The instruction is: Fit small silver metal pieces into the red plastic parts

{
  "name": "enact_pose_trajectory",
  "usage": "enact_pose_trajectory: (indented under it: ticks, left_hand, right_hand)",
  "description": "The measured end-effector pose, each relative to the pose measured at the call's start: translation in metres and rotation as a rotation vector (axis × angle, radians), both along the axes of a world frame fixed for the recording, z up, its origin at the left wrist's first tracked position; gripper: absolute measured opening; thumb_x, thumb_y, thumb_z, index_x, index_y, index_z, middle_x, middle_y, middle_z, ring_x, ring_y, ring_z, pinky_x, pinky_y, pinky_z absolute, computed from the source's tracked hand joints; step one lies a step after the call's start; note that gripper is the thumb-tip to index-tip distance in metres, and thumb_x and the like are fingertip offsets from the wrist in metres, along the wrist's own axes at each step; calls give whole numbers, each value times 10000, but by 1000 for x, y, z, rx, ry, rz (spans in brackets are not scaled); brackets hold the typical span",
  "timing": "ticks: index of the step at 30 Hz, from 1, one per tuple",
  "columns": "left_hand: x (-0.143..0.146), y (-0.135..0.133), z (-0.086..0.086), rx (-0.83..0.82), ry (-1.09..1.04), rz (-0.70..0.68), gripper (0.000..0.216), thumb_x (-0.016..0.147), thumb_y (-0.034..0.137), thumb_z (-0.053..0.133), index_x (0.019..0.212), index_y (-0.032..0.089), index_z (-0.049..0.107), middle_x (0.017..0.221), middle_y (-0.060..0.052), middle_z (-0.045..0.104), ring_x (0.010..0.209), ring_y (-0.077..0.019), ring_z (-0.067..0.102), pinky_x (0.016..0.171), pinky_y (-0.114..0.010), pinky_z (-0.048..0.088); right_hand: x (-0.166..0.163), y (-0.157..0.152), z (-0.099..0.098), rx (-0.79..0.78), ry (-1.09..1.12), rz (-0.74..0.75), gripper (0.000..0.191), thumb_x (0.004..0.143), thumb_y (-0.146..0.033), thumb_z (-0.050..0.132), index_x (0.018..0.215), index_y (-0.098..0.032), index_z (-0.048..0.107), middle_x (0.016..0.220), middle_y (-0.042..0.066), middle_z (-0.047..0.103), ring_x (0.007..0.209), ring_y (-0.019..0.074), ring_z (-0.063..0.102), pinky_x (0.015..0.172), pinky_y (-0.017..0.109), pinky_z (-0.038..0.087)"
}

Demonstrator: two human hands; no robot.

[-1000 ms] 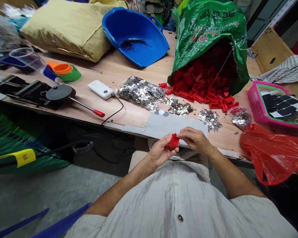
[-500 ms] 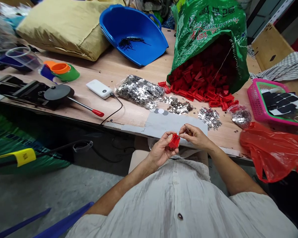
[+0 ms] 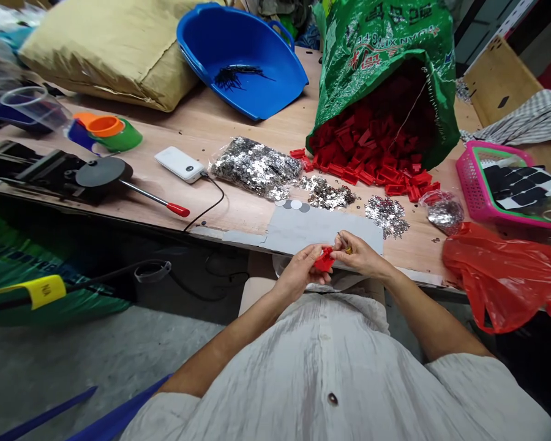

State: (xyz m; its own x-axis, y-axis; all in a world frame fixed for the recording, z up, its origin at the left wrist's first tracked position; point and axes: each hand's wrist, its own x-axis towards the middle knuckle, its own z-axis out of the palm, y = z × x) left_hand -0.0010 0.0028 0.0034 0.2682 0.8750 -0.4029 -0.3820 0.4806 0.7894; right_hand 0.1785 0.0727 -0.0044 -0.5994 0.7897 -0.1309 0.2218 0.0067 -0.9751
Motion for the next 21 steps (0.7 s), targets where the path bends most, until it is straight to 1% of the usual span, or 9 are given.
enact_pose_trajectory:
  ticks: [1,3,5,7,9,11,13,17,21]
  left_hand:
    - [0,0,-1,106,136,2,506,857,590,537,1155,186,601,802,-48,653,586,-137,624,520,-251,486]
    - [-2,-1,-2,401,472,22,546,831,582,586,1211,191,607,930,-77,664,689,-162,641,620,-295,525]
    - [-4,-1,-5,720,784,43,493,808,486,671,1202,195,617,992,-87,666,785,-186,645,710,-318,533]
    - [-5,-1,-8,953,953,50,375,848,379,657,1166,185,614,986,-88,681,851,-197,652,763,-321,529]
    - [-6,0,-10,1071,991,55,265,898,300,597,1133,178,598,978,-86,694,883,-188,662,783,-301,529]
    - [-6,0,-11,1106,979,74,239,901,284,593,1114,175,585,968,-79,699,874,-176,672,777,-280,531]
    - [-6,-1,-11,1090,952,98,238,895,294,604,1102,179,583,956,-70,702,841,-165,675,754,-267,532]
    - [-5,-6,-13,1033,850,121,242,869,296,634,1086,191,611,947,-65,711,811,-167,673,735,-277,530]
    - [-7,-7,-17,939,674,106,252,781,282,722,1026,229,690,955,-73,730,876,-217,682,807,-323,524]
  right_hand:
    - [1,-1,-1,9,-6,-47,244,811,-350,640,784,-209,444,755,-43,448,656,110,381,591,242,319]
    - [3,-5,-4,27,4,-135,239,812,-349,643,794,-212,448,760,-40,466,665,114,403,606,248,335]
    - [3,-11,-5,29,31,-184,240,815,-352,647,800,-214,452,764,-39,468,670,113,416,618,250,349]
    - [2,-16,-4,-14,62,-198,251,810,-366,660,821,-214,461,776,-37,469,664,106,422,608,245,353]
    - [1,-21,-1,-119,86,-194,289,794,-394,683,893,-217,478,810,-31,496,639,94,421,571,234,342]
    - [2,-24,4,-257,112,-174,372,775,-433,705,984,-221,482,841,-23,528,590,76,404,523,222,312]
    - [4,-27,10,-366,151,-151,442,755,-466,723,1032,-221,481,830,-27,543,536,57,365,483,210,269]
    - [8,-31,13,-464,268,-140,485,719,-457,767,1040,-220,489,784,-46,542,508,43,342,462,193,235]
    - [8,-36,6,-526,371,-72,493,701,-427,787,1031,-225,482,726,-70,533,471,33,297,444,182,216]
